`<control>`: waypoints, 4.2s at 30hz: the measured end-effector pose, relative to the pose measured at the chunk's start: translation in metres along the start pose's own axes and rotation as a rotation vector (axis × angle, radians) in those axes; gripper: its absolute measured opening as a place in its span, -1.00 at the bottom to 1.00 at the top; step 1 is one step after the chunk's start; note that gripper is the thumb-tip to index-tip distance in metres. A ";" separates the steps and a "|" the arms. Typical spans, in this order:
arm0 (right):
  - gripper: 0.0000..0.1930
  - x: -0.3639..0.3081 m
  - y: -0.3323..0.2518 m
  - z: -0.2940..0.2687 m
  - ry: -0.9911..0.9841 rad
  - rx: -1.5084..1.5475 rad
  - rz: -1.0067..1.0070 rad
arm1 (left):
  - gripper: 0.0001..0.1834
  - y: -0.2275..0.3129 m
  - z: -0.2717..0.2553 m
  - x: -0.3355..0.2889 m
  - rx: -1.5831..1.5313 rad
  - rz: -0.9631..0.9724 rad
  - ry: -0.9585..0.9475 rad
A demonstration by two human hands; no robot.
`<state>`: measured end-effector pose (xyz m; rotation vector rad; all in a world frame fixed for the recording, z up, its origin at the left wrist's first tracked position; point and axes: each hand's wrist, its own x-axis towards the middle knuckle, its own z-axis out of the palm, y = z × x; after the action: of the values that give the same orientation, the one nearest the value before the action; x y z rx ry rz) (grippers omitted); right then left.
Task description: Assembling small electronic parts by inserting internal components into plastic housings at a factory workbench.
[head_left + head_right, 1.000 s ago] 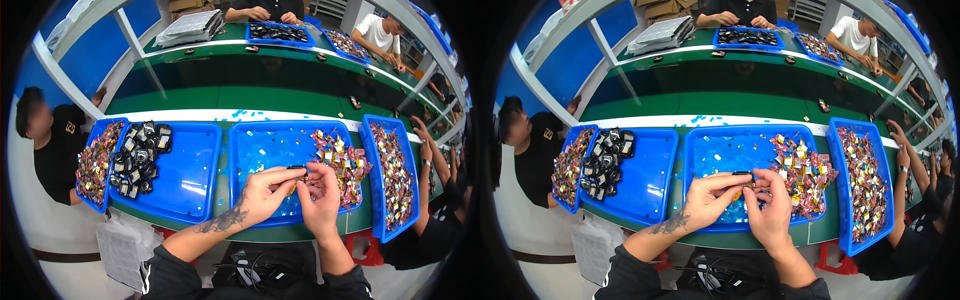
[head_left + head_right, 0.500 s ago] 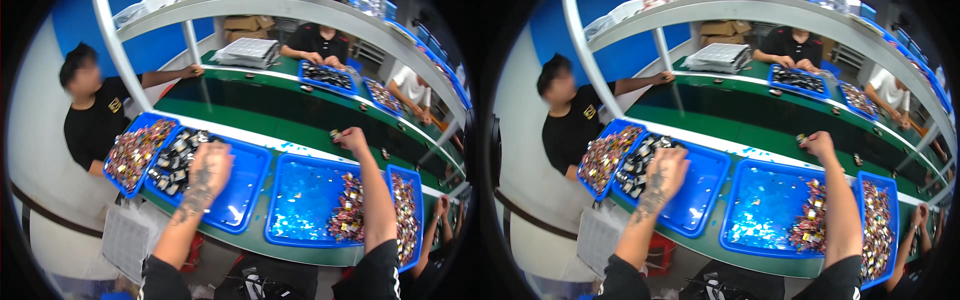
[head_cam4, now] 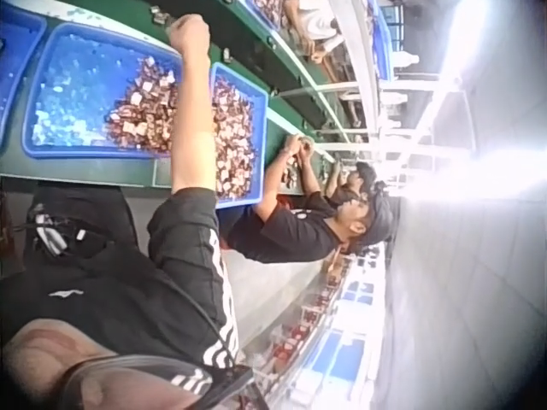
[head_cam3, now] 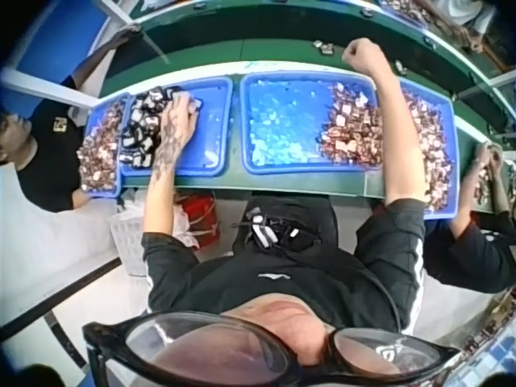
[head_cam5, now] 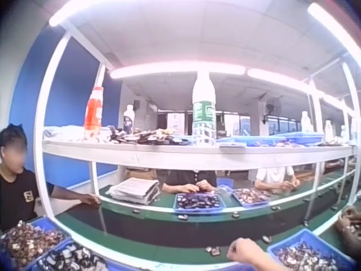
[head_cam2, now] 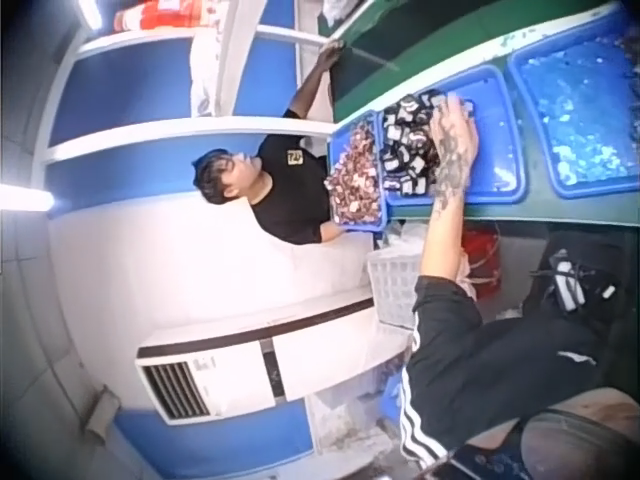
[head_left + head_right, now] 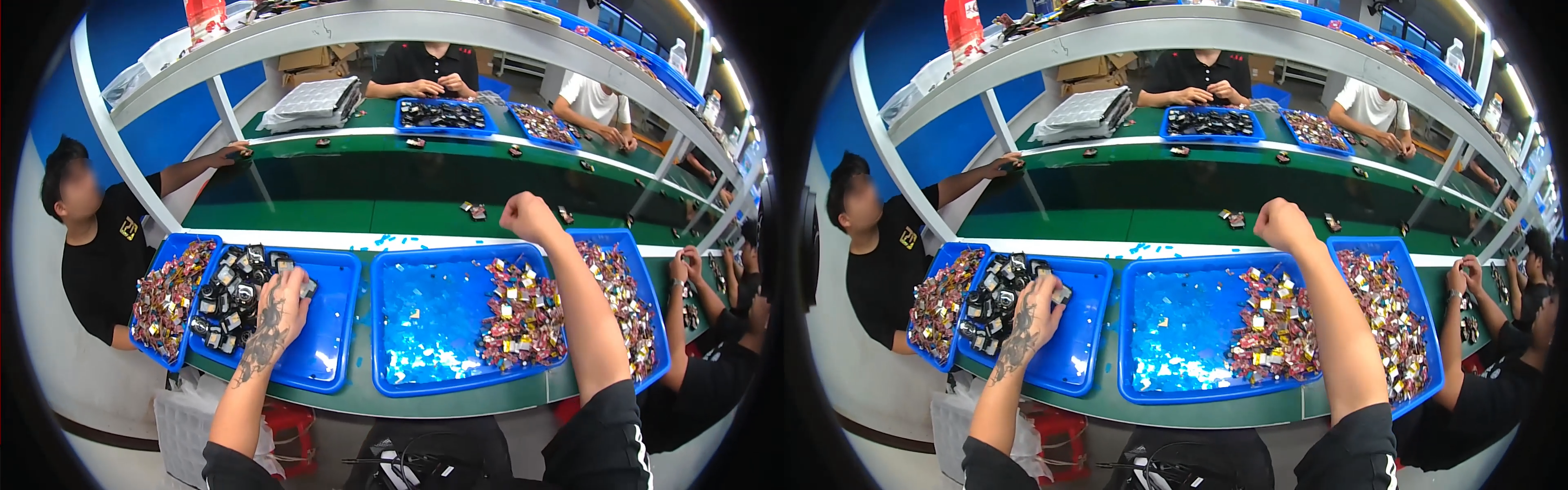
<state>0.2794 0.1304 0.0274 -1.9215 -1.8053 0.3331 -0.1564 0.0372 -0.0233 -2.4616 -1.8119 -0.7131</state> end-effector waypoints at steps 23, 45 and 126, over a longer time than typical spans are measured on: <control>-0.88 -0.130 -0.033 0.012 -0.021 0.404 -0.121 | -0.69 0.140 0.048 0.026 -1.324 -0.043 -0.411; -0.86 -0.179 -0.066 0.033 -0.302 1.135 0.240 | -0.77 0.153 0.026 0.009 -0.633 0.594 0.182; -0.89 -0.199 -0.102 0.030 0.243 0.487 -0.139 | -0.57 0.156 0.036 0.001 -1.682 -0.065 -0.600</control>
<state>0.1559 -0.0591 0.0238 -1.4261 -1.5175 0.4256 -0.0018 -0.0048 -0.0142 -3.7605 -1.5302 -2.5300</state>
